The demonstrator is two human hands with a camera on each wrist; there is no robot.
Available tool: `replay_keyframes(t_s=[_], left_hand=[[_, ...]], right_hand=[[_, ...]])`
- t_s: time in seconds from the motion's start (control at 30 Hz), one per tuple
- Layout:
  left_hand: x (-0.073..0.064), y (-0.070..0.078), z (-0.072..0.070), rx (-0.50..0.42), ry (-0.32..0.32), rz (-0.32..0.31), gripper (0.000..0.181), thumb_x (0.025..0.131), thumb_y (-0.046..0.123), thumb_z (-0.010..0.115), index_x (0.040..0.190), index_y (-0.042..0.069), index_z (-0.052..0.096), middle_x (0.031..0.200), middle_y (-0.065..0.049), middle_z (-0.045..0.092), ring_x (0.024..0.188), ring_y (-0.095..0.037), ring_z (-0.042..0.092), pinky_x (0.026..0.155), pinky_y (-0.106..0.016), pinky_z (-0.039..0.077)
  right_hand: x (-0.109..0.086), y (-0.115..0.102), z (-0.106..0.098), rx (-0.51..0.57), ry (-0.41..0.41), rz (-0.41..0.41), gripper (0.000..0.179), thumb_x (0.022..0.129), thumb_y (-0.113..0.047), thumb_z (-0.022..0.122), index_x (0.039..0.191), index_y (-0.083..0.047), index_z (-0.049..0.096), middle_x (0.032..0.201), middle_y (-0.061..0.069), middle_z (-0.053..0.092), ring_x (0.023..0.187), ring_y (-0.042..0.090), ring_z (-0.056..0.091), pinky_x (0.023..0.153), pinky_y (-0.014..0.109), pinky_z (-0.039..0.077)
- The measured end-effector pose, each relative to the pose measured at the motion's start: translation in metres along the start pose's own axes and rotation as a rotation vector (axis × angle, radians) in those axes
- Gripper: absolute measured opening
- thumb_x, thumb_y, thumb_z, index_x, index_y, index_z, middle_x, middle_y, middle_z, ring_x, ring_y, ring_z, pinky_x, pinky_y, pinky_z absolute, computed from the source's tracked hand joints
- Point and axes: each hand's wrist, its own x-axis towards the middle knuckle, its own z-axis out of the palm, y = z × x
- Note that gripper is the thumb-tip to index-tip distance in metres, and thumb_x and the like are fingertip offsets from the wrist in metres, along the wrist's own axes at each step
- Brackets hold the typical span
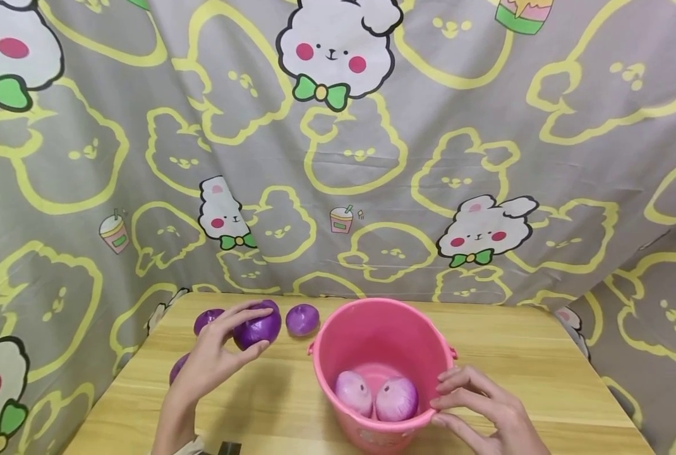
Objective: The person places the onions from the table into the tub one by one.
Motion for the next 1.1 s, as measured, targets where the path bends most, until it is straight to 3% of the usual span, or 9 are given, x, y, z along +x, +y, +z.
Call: replay_keyframes(t_s=[0.3,0.53,0.73,0.87,1.1], left_hand=[[0.001,0.02,0.003,0.0,0.013,0.05,0.05,0.084,0.012,0.086,0.131,0.023,0.07,0.146,-0.003,0.055,0.127,-0.028,0.059,0.096,-0.025,0.054],[0.004,0.034,0.006,-0.02,0.021,0.069,0.051,0.085,0.012,0.086,0.132,0.023,0.07,0.147,-0.002,0.054,0.126,-0.028,0.06,0.096,-0.025,0.054],[0.006,0.045,0.011,-0.031,0.005,0.066,0.053,0.086,0.016,0.086,0.135,0.027,0.068,0.152,0.002,0.05,0.135,-0.025,0.054,0.098,-0.027,0.052],[0.008,0.053,0.011,-0.025,0.007,0.1,0.054,0.086,0.015,0.085,0.135,0.027,0.068,0.152,0.001,0.051,0.137,-0.025,0.053,0.098,-0.027,0.053],[0.012,0.062,0.018,-0.096,0.015,0.127,0.052,0.086,0.01,0.085,0.134,0.023,0.069,0.151,-0.003,0.052,0.132,-0.03,0.056,0.095,-0.028,0.055]], right_hand=[[0.0,-0.002,0.0,0.031,0.003,-0.018,0.026,0.081,-0.016,0.088,0.105,-0.019,0.077,0.111,0.001,0.067,0.112,0.015,0.061,0.103,0.019,0.047],[0.003,-0.003,0.0,0.007,-0.018,0.017,0.032,0.079,-0.013,0.089,0.106,-0.023,0.076,0.113,-0.002,0.066,0.11,0.016,0.062,0.102,0.019,0.048],[0.003,-0.003,-0.001,0.011,-0.018,-0.007,0.027,0.082,-0.014,0.087,0.105,-0.021,0.076,0.113,-0.001,0.066,0.109,0.017,0.063,0.102,0.019,0.049],[0.005,-0.004,-0.002,0.0,-0.021,-0.007,0.027,0.082,-0.013,0.087,0.105,-0.021,0.076,0.113,-0.002,0.066,0.108,0.016,0.063,0.098,0.018,0.05],[0.004,-0.005,-0.003,-0.019,-0.031,0.016,0.036,0.076,-0.006,0.09,0.105,-0.023,0.077,0.113,-0.003,0.066,0.108,0.015,0.063,0.097,0.017,0.051]])
